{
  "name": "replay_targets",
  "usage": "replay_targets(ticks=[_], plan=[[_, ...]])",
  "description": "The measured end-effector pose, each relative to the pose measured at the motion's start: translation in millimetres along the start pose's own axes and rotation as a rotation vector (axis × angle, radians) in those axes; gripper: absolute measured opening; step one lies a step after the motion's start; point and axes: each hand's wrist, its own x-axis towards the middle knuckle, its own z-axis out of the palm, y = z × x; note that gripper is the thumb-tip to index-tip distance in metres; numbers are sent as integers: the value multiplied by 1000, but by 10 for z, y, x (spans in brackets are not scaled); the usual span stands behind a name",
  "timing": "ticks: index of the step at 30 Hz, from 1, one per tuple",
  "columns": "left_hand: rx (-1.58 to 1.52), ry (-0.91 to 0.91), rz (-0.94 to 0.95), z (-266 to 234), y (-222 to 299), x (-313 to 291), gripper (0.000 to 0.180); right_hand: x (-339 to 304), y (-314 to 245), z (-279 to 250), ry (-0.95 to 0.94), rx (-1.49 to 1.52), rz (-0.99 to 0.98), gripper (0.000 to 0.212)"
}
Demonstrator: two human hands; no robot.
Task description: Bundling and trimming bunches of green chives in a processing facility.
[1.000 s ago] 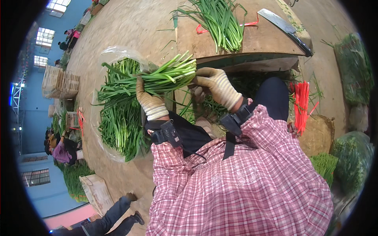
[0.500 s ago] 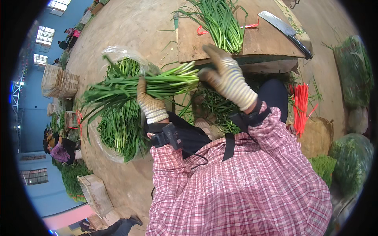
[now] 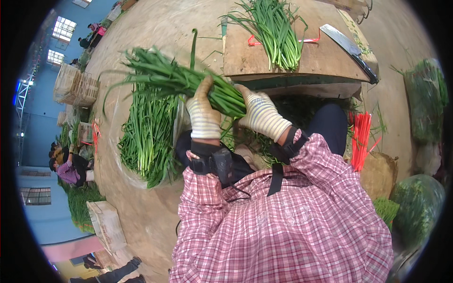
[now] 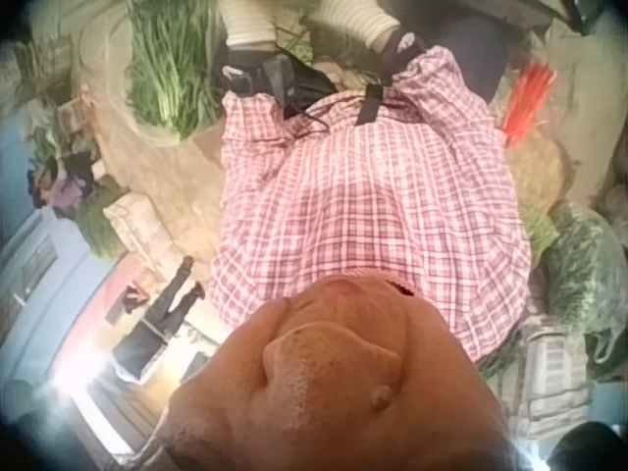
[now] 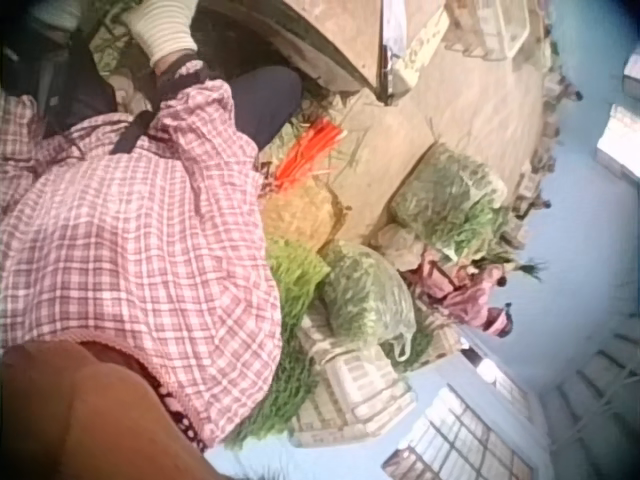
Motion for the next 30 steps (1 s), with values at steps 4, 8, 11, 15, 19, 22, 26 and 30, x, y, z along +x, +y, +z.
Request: replay_targets(ticks=[4, 8, 11, 15, 19, 22, 26, 30], plan=[[-193, -70, -252, 165, 242, 189, 48, 55, 153, 79, 70, 417, 9, 66], [-489, -366, -159, 160, -84, 231, 66, 91, 314, -41, -179, 993, 130, 30], [-613, -408, -360, -161, -504, 177, 70, 48, 398, -77, -254, 1245, 231, 25], [-670, -247, -538, -239, -815, -227, 69, -35, 358, -241, -315, 1610, 354, 21], [-564, -549, -512, -57, -721, -320, 74, -96, 291, -207, -470, 1619, 412, 18], [-633, -437, -487, 177, -758, -190, 61, -127, 408, -131, -499, 1362, 355, 28], [-815, -425, -586, 129, -950, -84, 51, -186, 562, -378, -52, 466, 181, 53], [-880, -299, -620, 204, -1051, -106, 36, -263, 283, -419, 264, 388, 259, 46]])
